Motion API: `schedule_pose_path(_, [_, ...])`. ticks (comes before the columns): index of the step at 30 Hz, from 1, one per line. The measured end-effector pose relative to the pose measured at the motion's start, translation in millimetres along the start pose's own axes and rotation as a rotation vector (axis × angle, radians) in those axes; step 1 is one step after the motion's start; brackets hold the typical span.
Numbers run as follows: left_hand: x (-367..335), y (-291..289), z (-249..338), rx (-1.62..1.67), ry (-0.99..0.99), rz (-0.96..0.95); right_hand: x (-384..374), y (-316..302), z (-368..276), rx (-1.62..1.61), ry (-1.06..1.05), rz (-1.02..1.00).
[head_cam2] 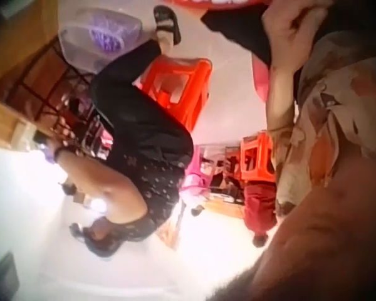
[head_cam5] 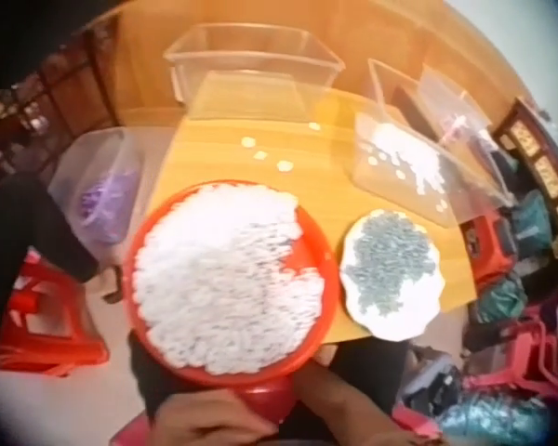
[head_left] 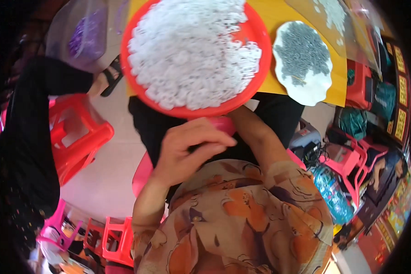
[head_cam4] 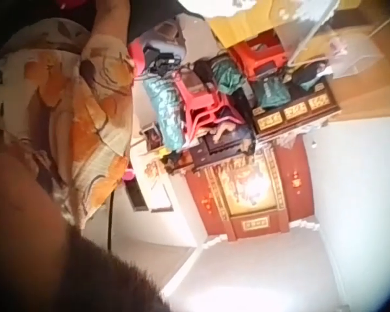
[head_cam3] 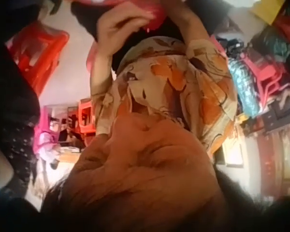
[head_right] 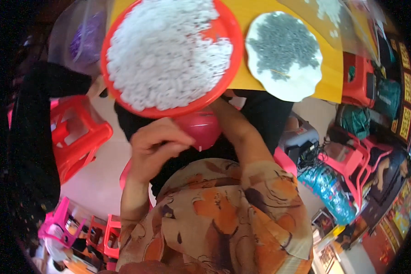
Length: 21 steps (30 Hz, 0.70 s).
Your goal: Assembling small white plastic parts with grey inserts by hand.
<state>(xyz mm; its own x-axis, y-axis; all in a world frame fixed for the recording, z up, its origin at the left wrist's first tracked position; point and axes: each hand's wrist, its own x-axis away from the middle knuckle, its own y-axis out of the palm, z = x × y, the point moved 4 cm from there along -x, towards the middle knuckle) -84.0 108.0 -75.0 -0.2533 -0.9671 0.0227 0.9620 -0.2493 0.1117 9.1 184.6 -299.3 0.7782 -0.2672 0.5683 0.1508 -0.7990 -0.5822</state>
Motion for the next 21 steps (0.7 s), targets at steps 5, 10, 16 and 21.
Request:
schedule_pose_path(5, [5.1,18.5,-4.9,0.063,0.071,0.011,25.8,3.1,-54.7,0.056,-0.06,0.026])
schedule_pose_path(10, [15.6,7.7,-15.3,0.217,-0.136,0.252,54.6,-12.0,-74.4,0.097,0.094,0.135])
schedule_pose_path(16, [13.8,8.7,-22.2,0.454,-0.042,0.24,140.9,-75.3,-130.4,0.259,-0.115,0.244])
schedule_pose_path(21, [12.4,11.1,-23.0,0.449,-0.017,0.224,224.2,-128.8,-112.5,-0.132,-0.203,0.087])
